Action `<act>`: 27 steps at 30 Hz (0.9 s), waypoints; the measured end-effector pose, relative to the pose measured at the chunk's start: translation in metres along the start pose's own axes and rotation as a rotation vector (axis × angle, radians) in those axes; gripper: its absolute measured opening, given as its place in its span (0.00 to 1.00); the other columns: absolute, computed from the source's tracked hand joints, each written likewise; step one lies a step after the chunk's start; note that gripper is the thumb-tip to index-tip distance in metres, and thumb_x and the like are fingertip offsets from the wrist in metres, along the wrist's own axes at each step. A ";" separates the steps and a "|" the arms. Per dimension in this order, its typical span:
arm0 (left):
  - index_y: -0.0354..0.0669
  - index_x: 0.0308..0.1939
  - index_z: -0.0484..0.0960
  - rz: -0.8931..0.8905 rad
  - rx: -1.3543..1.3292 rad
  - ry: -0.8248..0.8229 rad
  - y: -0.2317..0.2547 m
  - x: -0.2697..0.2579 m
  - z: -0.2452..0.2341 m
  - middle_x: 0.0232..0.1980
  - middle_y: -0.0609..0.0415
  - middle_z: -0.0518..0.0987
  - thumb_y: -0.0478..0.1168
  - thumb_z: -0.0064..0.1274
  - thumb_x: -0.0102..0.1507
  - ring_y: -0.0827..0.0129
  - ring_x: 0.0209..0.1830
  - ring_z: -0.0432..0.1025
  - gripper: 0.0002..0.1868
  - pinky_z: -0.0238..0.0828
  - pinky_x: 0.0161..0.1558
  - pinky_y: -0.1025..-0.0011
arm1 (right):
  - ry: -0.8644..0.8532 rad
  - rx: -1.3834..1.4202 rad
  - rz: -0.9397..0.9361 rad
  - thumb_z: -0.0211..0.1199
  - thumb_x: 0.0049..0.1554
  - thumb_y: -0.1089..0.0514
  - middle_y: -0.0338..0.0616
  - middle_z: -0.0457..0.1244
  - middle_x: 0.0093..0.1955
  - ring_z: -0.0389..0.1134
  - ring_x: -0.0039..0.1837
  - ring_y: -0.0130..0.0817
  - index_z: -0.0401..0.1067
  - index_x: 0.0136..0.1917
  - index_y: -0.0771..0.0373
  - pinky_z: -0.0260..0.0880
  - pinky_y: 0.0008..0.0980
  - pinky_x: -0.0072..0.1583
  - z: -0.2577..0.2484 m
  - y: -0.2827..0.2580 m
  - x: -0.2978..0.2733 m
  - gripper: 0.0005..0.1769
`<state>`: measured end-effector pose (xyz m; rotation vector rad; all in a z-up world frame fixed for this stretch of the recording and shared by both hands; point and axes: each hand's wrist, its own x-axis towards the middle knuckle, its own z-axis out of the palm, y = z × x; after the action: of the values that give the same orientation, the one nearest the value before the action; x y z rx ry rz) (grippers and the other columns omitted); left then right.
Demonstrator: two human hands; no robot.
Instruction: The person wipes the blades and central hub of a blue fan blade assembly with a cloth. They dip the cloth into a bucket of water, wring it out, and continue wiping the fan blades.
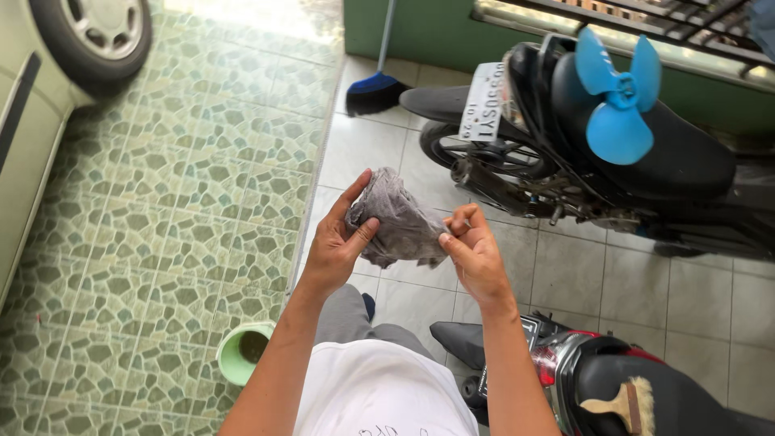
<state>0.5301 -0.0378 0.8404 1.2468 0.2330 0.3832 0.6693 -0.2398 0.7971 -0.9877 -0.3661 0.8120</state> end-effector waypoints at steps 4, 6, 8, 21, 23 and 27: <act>0.40 0.80 0.56 0.062 0.150 -0.102 0.004 0.037 0.030 0.81 0.46 0.62 0.25 0.46 0.68 0.67 0.75 0.63 0.36 0.63 0.73 0.68 | 0.120 0.219 -0.093 0.57 0.57 0.75 0.41 0.62 0.54 0.66 0.59 0.31 0.57 0.51 0.56 0.67 0.36 0.62 -0.009 -0.019 -0.006 0.18; 0.41 0.80 0.55 0.088 0.384 -0.167 0.010 0.058 0.039 0.82 0.46 0.59 0.23 0.46 0.67 0.66 0.80 0.57 0.38 0.58 0.75 0.66 | 0.155 0.267 -0.111 0.58 0.55 0.74 0.39 0.62 0.53 0.66 0.59 0.31 0.57 0.52 0.55 0.68 0.37 0.62 -0.022 -0.032 -0.001 0.19; 0.41 0.81 0.52 0.045 0.305 -0.216 0.011 0.079 0.047 0.84 0.47 0.56 0.26 0.47 0.67 0.64 0.81 0.56 0.40 0.58 0.75 0.66 | 0.191 0.334 -0.131 0.59 0.58 0.72 0.39 0.63 0.53 0.67 0.59 0.32 0.59 0.55 0.56 0.69 0.38 0.62 -0.036 -0.038 0.000 0.18; 0.42 0.82 0.50 0.029 0.403 -0.358 -0.008 0.221 0.105 0.84 0.45 0.56 0.38 0.61 0.63 0.60 0.81 0.57 0.48 0.52 0.77 0.65 | 0.311 0.224 0.137 0.61 0.64 0.57 0.50 0.69 0.58 0.70 0.58 0.34 0.65 0.67 0.71 0.70 0.36 0.60 -0.110 -0.073 0.050 0.22; 0.44 0.76 0.60 -0.124 0.601 -0.362 -0.011 0.243 0.112 0.75 0.46 0.67 0.41 0.63 0.60 0.62 0.74 0.63 0.43 0.57 0.72 0.66 | 0.422 0.179 0.051 0.60 0.63 0.58 0.51 0.69 0.58 0.70 0.58 0.35 0.66 0.66 0.67 0.69 0.36 0.60 -0.114 -0.096 0.050 0.20; 0.43 0.64 0.79 -0.253 0.552 -0.500 -0.021 0.270 0.135 0.63 0.49 0.81 0.45 0.60 0.62 0.65 0.64 0.73 0.26 0.65 0.65 0.69 | 0.417 0.230 -0.032 0.60 0.59 0.61 0.51 0.69 0.58 0.70 0.59 0.35 0.69 0.64 0.67 0.69 0.35 0.61 -0.123 -0.146 0.028 0.20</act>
<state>0.8305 -0.0517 0.8708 1.7856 0.0621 -0.2364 0.8274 -0.3350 0.8547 -0.9048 0.0697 0.5843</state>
